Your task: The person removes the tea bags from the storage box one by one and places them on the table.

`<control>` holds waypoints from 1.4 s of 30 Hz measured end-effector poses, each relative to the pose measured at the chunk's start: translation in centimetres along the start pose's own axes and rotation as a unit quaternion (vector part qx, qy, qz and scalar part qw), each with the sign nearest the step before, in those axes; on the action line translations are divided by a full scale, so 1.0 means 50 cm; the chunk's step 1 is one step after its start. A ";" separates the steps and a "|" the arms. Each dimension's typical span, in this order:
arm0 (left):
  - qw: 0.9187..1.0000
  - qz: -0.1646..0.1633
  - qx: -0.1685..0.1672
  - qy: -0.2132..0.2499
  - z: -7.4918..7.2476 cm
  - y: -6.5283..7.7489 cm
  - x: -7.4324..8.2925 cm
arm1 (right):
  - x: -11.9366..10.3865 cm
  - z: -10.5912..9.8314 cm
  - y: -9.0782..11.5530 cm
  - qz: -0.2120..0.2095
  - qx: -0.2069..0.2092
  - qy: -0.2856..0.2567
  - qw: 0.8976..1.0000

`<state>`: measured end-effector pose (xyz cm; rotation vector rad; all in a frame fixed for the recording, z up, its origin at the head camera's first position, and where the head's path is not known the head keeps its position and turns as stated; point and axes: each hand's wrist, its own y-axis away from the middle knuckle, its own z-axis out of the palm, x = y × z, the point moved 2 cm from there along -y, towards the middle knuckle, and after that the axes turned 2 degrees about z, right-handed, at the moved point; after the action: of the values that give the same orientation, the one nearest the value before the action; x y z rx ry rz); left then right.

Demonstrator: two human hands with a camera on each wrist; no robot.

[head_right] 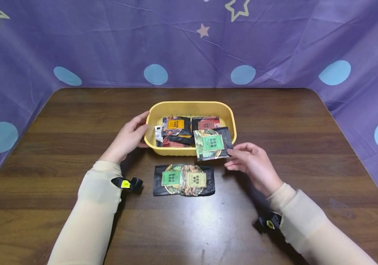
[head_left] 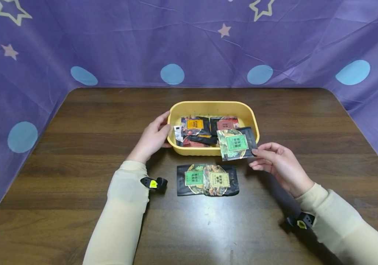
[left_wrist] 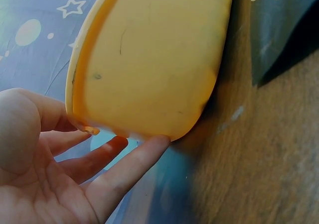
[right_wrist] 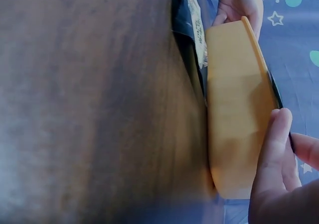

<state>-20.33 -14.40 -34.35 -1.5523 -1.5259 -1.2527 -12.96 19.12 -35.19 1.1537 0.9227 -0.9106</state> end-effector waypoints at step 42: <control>1.000 0.004 0.007 0.002 -0.001 -0.002 -0.002 | 0.041 -0.066 0.043 0.087 -0.128 0.131 0.979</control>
<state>-20.40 -14.46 -34.44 -1.5432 -1.5213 -1.2371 -10.63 22.47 -36.90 1.1258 1.0971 -0.4882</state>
